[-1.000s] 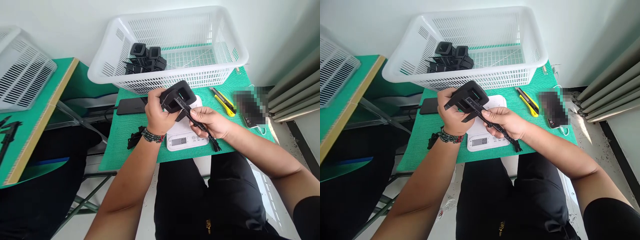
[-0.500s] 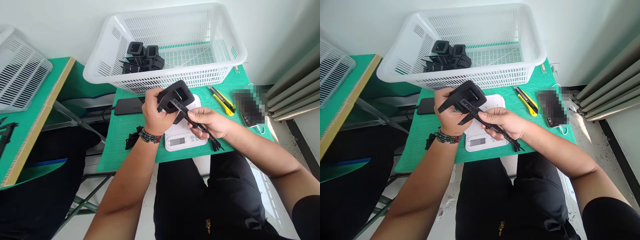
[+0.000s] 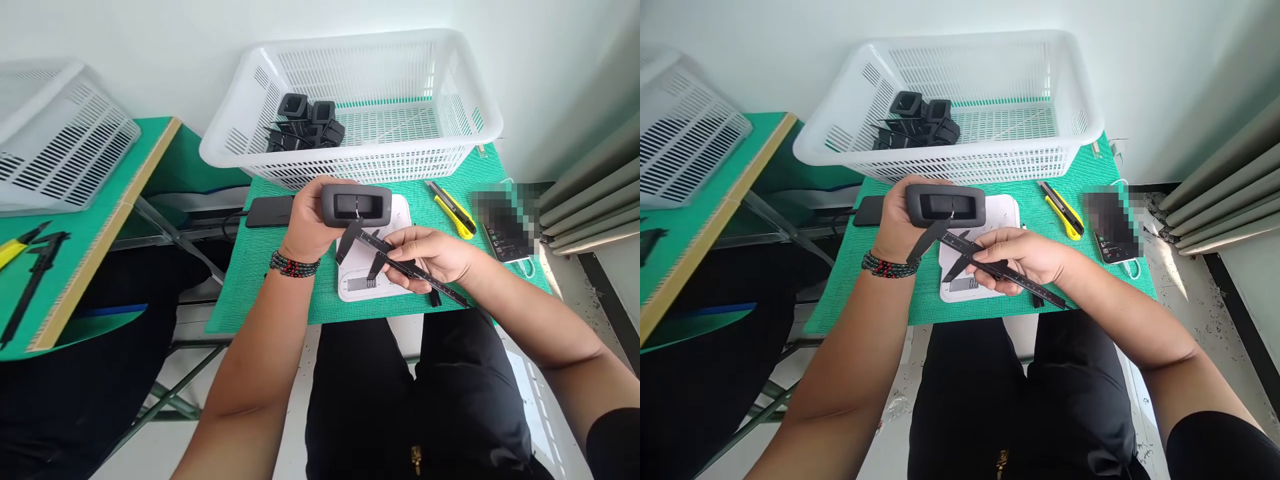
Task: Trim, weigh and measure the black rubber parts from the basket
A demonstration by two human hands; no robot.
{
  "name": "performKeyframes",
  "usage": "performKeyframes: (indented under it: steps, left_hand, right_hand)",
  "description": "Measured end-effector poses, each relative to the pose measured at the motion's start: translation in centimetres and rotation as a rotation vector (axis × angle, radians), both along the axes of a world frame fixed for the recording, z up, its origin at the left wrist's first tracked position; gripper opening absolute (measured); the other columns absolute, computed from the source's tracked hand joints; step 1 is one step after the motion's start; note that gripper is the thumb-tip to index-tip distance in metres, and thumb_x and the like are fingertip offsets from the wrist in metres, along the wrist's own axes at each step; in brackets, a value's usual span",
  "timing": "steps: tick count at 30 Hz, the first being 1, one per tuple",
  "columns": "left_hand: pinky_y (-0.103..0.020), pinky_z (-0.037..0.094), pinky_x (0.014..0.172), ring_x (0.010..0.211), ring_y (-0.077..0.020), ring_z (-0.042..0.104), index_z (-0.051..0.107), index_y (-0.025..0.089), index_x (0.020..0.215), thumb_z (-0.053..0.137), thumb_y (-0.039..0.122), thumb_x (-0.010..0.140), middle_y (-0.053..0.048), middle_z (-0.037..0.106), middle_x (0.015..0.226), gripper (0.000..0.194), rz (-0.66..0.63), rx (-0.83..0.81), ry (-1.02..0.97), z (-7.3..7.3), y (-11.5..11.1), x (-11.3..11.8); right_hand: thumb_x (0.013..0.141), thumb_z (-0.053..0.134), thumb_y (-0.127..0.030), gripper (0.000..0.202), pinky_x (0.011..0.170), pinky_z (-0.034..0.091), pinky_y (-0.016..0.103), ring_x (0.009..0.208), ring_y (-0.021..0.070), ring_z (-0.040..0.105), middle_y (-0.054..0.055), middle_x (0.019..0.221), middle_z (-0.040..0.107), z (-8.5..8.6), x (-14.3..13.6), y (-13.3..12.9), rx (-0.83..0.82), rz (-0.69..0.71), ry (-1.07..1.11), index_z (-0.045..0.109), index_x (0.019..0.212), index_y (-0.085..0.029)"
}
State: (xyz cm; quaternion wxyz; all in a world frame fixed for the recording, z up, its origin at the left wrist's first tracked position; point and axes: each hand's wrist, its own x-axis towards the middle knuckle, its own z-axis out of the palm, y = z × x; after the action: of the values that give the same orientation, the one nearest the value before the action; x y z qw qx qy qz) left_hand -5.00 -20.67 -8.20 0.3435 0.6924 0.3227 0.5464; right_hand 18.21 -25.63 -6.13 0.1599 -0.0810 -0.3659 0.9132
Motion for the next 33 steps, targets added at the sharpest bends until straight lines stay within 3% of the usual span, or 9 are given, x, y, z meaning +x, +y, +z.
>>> performKeyframes:
  steps: [7, 13, 17, 22, 27, 33]
  left_hand:
    - [-0.046, 0.068, 0.070, 0.083, -0.0259, 0.077, 0.052, 0.028, 0.081, 0.093, 0.081, 0.047, -0.004, 0.078, 0.096, 0.074, -0.158, -0.297, -0.038, 1.0, -0.5, -0.1]
    - [-0.053, 0.069, 0.078, 0.087, -0.0287, 0.079, 0.053, 0.025, 0.074, 0.094, 0.077, 0.053, -0.004, 0.076, 0.089, 0.070, -0.369, -0.337, -0.027, 1.1, -0.6, -0.6]
    - [-0.056, 0.069, 0.077, 0.087, -0.0326, 0.080, 0.057, 0.025, 0.069, 0.089, 0.084, 0.052, -0.008, 0.076, 0.086, 0.070, -0.375, -0.323, 0.058, 1.3, -0.6, -0.7]
    - [-0.057, 0.069, 0.079, 0.087, -0.0346, 0.080, 0.059, 0.026, 0.068, 0.085, 0.091, 0.047, -0.009, 0.077, 0.085, 0.073, -0.362, -0.369, 0.115, 1.7, -0.7, -0.8]
    - [-0.056, 0.068, 0.075, 0.081, -0.0333, 0.079, 0.059, 0.027, 0.067, 0.092, 0.080, 0.048, -0.007, 0.076, 0.083, 0.066, -0.370, -0.335, 0.035, 1.6, -0.8, -0.7]
    - [-0.054, 0.066, 0.083, 0.083, -0.0323, 0.079, 0.068, 0.024, 0.071, 0.099, 0.059, 0.059, -0.008, 0.077, 0.086, 0.049, -0.462, -0.361, -0.145, 0.9, -0.5, -0.5]
  right_hand:
    - [0.091, 0.075, -0.027, 0.021, 0.037, 0.046, 0.017, 0.045, 0.0084, 0.060, 0.000, 0.072, 0.070, -0.1, 0.3, 0.0, -0.005, 0.059, -0.010, 0.069, 0.100, -0.009]
    - [0.089, 0.082, -0.048, 0.040, 0.032, 0.040, 0.016, 0.036, 0.0074, 0.053, 0.002, 0.063, 0.072, -0.6, 0.4, 0.3, 0.081, 0.075, -0.184, 0.070, 0.089, -0.010]
    - [0.082, 0.083, -0.066, 0.057, 0.027, 0.031, 0.016, 0.030, 0.0075, 0.047, 0.002, 0.051, 0.067, -1.1, 0.0, 0.2, 0.117, 0.058, -0.295, 0.067, 0.076, -0.012]
    - [0.079, 0.082, -0.073, 0.062, 0.026, 0.029, 0.016, 0.028, 0.0073, 0.044, 0.000, 0.046, 0.062, -0.7, -0.2, -0.2, 0.144, 0.084, -0.353, 0.065, 0.069, -0.013]
    - [0.084, 0.079, -0.068, 0.058, 0.027, 0.031, 0.016, 0.031, 0.0075, 0.046, 0.001, 0.049, 0.064, -0.7, 0.0, -0.2, 0.107, 0.104, -0.305, 0.066, 0.073, -0.013]
    - [0.093, 0.073, -0.037, 0.030, 0.030, 0.038, 0.016, 0.037, 0.0082, 0.054, 0.003, 0.065, 0.070, -0.5, 0.6, 0.1, -0.010, 0.140, -0.149, 0.070, 0.083, -0.008]
